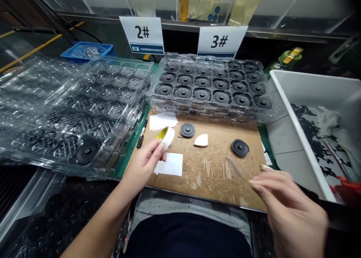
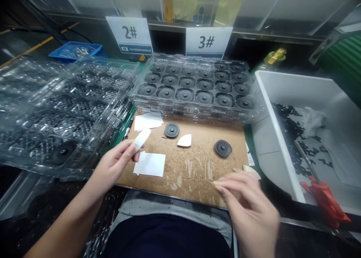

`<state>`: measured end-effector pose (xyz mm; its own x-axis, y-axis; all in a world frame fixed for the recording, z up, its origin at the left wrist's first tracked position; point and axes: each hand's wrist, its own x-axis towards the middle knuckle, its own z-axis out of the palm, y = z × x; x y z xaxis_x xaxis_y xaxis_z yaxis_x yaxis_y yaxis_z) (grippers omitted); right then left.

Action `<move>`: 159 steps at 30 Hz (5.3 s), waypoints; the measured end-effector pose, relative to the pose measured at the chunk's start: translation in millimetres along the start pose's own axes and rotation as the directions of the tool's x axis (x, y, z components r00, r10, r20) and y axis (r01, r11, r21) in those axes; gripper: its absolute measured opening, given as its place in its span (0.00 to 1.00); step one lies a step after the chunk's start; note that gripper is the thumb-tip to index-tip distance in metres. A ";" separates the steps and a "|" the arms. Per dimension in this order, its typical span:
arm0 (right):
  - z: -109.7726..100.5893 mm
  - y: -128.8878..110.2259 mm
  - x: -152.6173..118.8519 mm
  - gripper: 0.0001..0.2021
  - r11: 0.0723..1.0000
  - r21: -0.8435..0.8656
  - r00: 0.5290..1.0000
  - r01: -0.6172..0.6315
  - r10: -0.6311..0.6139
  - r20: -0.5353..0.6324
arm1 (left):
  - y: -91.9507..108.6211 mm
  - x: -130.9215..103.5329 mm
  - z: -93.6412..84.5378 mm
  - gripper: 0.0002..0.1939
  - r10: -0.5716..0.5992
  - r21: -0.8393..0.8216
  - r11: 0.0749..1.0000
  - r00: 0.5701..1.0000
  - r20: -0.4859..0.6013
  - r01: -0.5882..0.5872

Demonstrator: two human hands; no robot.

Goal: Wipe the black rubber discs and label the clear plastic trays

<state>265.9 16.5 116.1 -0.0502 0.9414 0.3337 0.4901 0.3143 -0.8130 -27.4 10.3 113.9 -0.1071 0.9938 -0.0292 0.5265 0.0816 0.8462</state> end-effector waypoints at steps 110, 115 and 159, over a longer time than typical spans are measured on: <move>149.1 42.5 47.8 0.04 0.966 0.048 0.682 -0.255 0.145 0.717 | -85.0 -77.0 76.8 0.19 0.230 0.622 0.745 0.968 0.103 -0.243; 158.1 39.1 46.0 0.02 0.980 -0.027 0.696 -0.199 0.160 0.700 | -84.4 -76.5 77.3 0.18 0.230 0.611 0.755 0.969 0.091 -0.237; 166.6 30.5 38.7 0.03 0.948 -0.308 0.724 0.076 0.160 0.671 | -82.4 -76.1 77.2 0.23 0.191 0.627 0.749 0.976 0.101 -0.212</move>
<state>133.9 83.0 24.7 -0.5418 0.8141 -0.2091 0.7293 0.3316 -0.5985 2.5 -66.2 5.3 0.0811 0.9935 0.0799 0.9464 -0.1019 0.3065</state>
